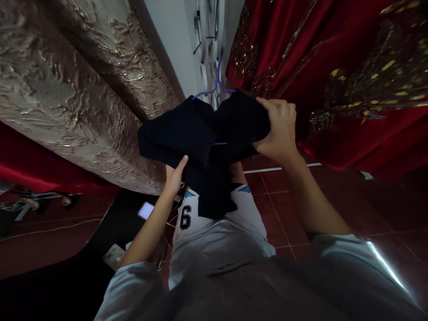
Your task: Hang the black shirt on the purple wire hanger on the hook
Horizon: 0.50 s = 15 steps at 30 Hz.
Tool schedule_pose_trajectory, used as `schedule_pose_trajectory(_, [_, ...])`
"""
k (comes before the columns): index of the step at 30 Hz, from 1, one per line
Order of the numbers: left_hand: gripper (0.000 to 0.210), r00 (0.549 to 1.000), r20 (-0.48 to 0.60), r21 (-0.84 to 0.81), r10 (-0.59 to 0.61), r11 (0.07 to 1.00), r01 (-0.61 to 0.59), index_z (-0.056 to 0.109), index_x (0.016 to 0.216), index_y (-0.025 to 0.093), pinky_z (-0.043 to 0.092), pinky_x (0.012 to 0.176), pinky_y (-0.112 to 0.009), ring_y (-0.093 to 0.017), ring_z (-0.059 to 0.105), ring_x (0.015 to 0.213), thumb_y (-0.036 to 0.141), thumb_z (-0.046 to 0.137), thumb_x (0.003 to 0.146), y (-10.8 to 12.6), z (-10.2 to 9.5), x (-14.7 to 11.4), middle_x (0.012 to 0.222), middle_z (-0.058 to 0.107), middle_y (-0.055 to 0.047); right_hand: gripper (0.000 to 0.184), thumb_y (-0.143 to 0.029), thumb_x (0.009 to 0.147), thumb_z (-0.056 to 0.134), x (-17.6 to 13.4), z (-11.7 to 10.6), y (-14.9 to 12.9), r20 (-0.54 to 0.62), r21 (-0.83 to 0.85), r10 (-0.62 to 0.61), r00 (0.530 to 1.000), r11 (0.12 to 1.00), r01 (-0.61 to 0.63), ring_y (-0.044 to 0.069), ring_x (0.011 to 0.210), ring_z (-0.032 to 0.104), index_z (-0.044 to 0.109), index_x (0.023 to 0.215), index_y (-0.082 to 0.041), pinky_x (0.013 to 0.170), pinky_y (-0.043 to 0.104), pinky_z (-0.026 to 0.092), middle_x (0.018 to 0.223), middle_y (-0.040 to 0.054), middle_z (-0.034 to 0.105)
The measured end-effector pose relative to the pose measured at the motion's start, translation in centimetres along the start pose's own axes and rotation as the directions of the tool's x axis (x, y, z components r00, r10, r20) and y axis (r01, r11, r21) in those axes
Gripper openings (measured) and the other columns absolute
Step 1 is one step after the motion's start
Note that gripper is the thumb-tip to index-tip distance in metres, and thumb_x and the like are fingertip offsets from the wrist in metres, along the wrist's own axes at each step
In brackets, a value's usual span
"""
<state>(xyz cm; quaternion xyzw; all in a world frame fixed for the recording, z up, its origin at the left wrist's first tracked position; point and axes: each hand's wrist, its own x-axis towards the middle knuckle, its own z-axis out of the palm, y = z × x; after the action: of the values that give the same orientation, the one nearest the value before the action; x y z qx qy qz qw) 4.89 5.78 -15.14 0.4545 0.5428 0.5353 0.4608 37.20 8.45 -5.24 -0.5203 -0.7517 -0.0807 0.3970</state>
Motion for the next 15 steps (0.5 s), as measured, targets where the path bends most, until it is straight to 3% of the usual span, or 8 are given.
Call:
schedule_pose_trajectory(2, [0.069,0.983,-0.149,-0.068,0.108,0.991,-0.119,0.052,0.143,0.031,0.035,0.129,-0.037,-0.022,0.042,0.152,0.053,0.077,0.083,-0.9,0.5,-0.4,0.149,0.06,-0.003,0.089,-0.03,0.07,0.074,-0.9,-0.2,0.1,0.01,0.021,-0.042,0.999,0.999,0.042,0.04,0.131,0.045,0.045,0.153,-0.022,0.112,0.062,0.037,0.141,0.0158,0.051])
schedule_pose_trajectory(4, [0.064,0.976,-0.21,-0.154,0.052,0.984,-0.085,0.056,0.14,0.032,0.041,0.126,-0.037,-0.023,0.05,0.147,0.052,0.076,0.083,-1.8,1.2,-1.0,0.148,0.062,-0.001,0.082,-0.035,0.072,0.073,-2.6,0.1,-0.1,-0.035,0.054,-0.01,0.999,0.998,0.012,0.041,0.138,0.041,0.048,0.15,-0.026,0.114,0.064,0.035,0.147,0.0136,0.049])
schedule_pose_trajectory(6, [0.059,0.976,-0.208,-0.243,-0.065,0.97,0.012,0.06,0.137,0.032,0.047,0.122,-0.04,-0.026,0.052,0.145,0.054,0.074,0.084,-2.6,2.0,-1.8,0.144,0.065,-0.001,0.064,-0.042,0.079,0.07,-4.7,1.5,-1.2,-0.14,0.151,0.124,0.982,0.983,-0.102,0.039,0.137,0.045,0.053,0.139,-0.028,0.111,0.062,0.039,0.142,0.0122,0.052])
schedule_pose_trajectory(8, [0.05,0.971,-0.193,-0.328,-0.138,0.942,0.069,0.06,0.137,0.031,0.049,0.118,-0.04,-0.025,0.049,0.147,0.048,0.069,0.091,-3.1,3.1,-2.8,0.143,0.066,-0.002,0.045,-0.046,0.085,0.066,-6.8,4.2,-3.1,-0.202,0.337,0.326,0.923,0.908,-0.248,0.032,0.12,0.057,0.056,0.124,-0.026,0.102,0.053,0.047,0.124,0.0113,0.06])
schedule_pose_trajectory(10, [0.042,0.968,-0.18,-0.389,-0.178,0.916,0.096,0.059,0.139,0.03,0.048,0.115,-0.039,-0.022,0.048,0.148,0.04,0.063,0.098,-3.4,4.1,-3.8,0.144,0.066,-0.001,0.038,-0.049,0.083,0.069,-8.9,7.6,-5.1,-0.019,0.512,0.471,0.882,0.762,-0.396,0.024,0.093,0.063,0.056,0.109,-0.025,0.085,0.042,0.053,0.102,0.007,0.065])
schedule_pose_trajectory(12, [0.043,0.966,-0.167,-0.42,-0.199,0.9,0.113,0.057,0.139,0.031,0.049,0.115,-0.037,-0.021,0.052,0.145,0.04,0.062,0.098,-3.4,4.9,-4.7,0.144,0.065,0.0,0.032,-0.05,0.083,0.067,-10.7,10.6,-6.8,0.306,0.581,0.439,0.845,0.617,-0.531,0.021,0.079,0.062,0.057,0.098,-0.023,0.074,0.036,0.052,0.091,0.0054,0.067])
schedule_pose_trajectory(15, [0.052,0.966,-0.161,-0.46,-0.2,0.882,0.106,0.059,0.134,0.029,0.052,0.115,-0.038,-0.024,0.059,0.137,0.047,0.073,0.088,-3.3,5.2,-5.4,0.142,0.066,-0.003,0.037,-0.056,0.088,0.057,-12.7,13.1,-7.7,0.529,0.564,0.394,0.752,0.498,-0.658,0.021,0.071,0.061,0.057,0.075,-0.022,0.068,0.034,0.048,0.074,0.0051,0.066])
